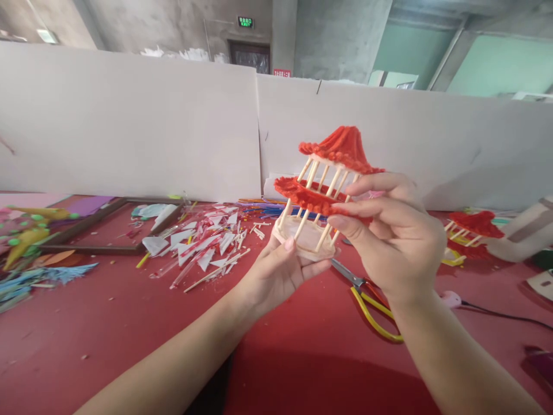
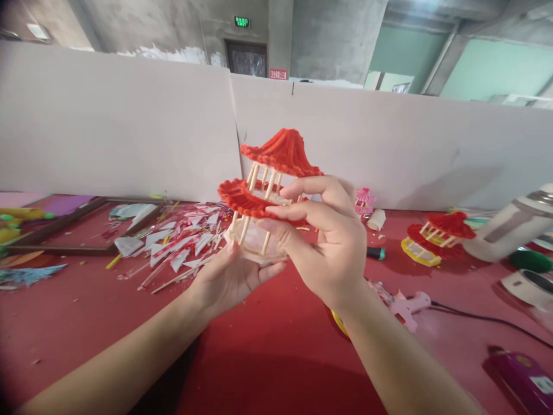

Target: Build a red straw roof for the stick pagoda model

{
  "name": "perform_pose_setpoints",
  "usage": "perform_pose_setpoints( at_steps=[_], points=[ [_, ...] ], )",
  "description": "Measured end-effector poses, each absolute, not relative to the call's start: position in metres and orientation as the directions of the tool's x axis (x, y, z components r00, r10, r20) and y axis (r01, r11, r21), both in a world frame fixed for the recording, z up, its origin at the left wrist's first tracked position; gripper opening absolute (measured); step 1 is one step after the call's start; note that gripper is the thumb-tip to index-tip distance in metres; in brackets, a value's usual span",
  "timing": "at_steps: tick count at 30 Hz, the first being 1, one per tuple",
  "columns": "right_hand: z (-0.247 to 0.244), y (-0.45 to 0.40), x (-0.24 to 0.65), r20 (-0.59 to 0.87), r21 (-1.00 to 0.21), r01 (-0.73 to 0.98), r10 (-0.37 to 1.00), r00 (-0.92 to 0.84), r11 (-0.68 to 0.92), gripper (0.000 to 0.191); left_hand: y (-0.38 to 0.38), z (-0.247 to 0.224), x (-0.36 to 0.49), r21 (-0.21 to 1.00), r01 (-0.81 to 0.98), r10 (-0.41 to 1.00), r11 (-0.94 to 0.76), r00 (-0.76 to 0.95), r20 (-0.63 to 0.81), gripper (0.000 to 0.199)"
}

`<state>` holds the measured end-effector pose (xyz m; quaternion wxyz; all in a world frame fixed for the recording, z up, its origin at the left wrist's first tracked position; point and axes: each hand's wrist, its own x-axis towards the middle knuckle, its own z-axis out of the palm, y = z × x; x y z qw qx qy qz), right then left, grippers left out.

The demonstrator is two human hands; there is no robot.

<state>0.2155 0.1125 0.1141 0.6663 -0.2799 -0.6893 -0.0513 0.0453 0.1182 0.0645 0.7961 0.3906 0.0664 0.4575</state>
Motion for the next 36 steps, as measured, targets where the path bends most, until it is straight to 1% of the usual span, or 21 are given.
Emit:
perform_pose_setpoints(
  at_steps=[2,3,5,8,13,18,19,21,22,25,27,31,36],
  points=[
    [0.115,0.114,0.216,0.955,-0.279,0.443,0.294,0.037,0.852,0.015,0.119,0.065,0.046,0.667,-0.684,0.769,0.296,0.585,0.258,0.049],
    [0.115,0.115,0.217,0.959,-0.268,0.436,0.28,0.038,0.859,0.018,0.12,0.065,0.046,0.658,-0.686,0.759,0.311,0.595,0.263,0.048],
    [0.116,0.116,0.219,0.964,-0.258,0.437,0.261,0.054,0.862,0.019,0.12,0.067,0.045,0.647,-0.687,0.746,0.33,0.61,0.267,0.049],
    [0.116,0.116,0.219,0.962,-0.265,0.472,0.267,0.063,0.841,0.013,0.12,0.068,0.045,0.656,-0.683,0.748,0.321,0.607,0.266,0.053],
    [0.116,0.113,0.215,0.962,-0.248,0.486,0.27,0.026,0.838,0.006,0.118,0.063,0.045,0.683,-0.694,0.79,0.228,0.542,0.287,0.058],
    [0.117,0.108,0.213,0.953,-0.254,0.566,0.303,0.007,0.784,0.014,0.119,0.055,0.048,0.708,-0.695,0.853,0.129,0.442,0.279,0.062],
    [0.117,0.108,0.213,0.954,-0.252,0.559,0.298,0.009,0.79,0.013,0.12,0.055,0.048,0.708,-0.695,0.854,0.125,0.439,0.28,0.062],
    [0.116,0.11,0.214,0.953,-0.263,0.515,0.302,0.007,0.816,0.006,0.12,0.055,0.048,0.712,-0.689,0.843,0.137,0.459,0.282,0.055],
    [0.116,0.111,0.214,0.952,-0.268,0.487,0.306,0.002,0.831,0.006,0.121,0.056,0.048,0.708,-0.69,0.833,0.149,0.473,0.285,0.052],
    [0.114,0.114,0.216,0.954,-0.264,0.442,0.3,-0.012,0.857,0.019,0.121,0.058,0.048,0.684,-0.707,0.82,0.179,0.491,0.293,0.051],
    [0.114,0.115,0.217,0.958,-0.255,0.444,0.288,-0.006,0.859,0.021,0.12,0.06,0.048,0.678,-0.713,0.825,0.181,0.485,0.289,0.051],
    [0.114,0.114,0.216,0.955,-0.262,0.448,0.295,-0.004,0.855,0.018,0.118,0.062,0.048,0.69,-0.702,0.822,0.175,0.49,0.29,0.051],
    [0.114,0.114,0.217,0.966,-0.211,0.47,0.257,-0.036,0.857,0.014,0.114,0.062,0.05,0.688,-0.704,0.81,0.177,0.501,0.304,0.052]
  ],
)
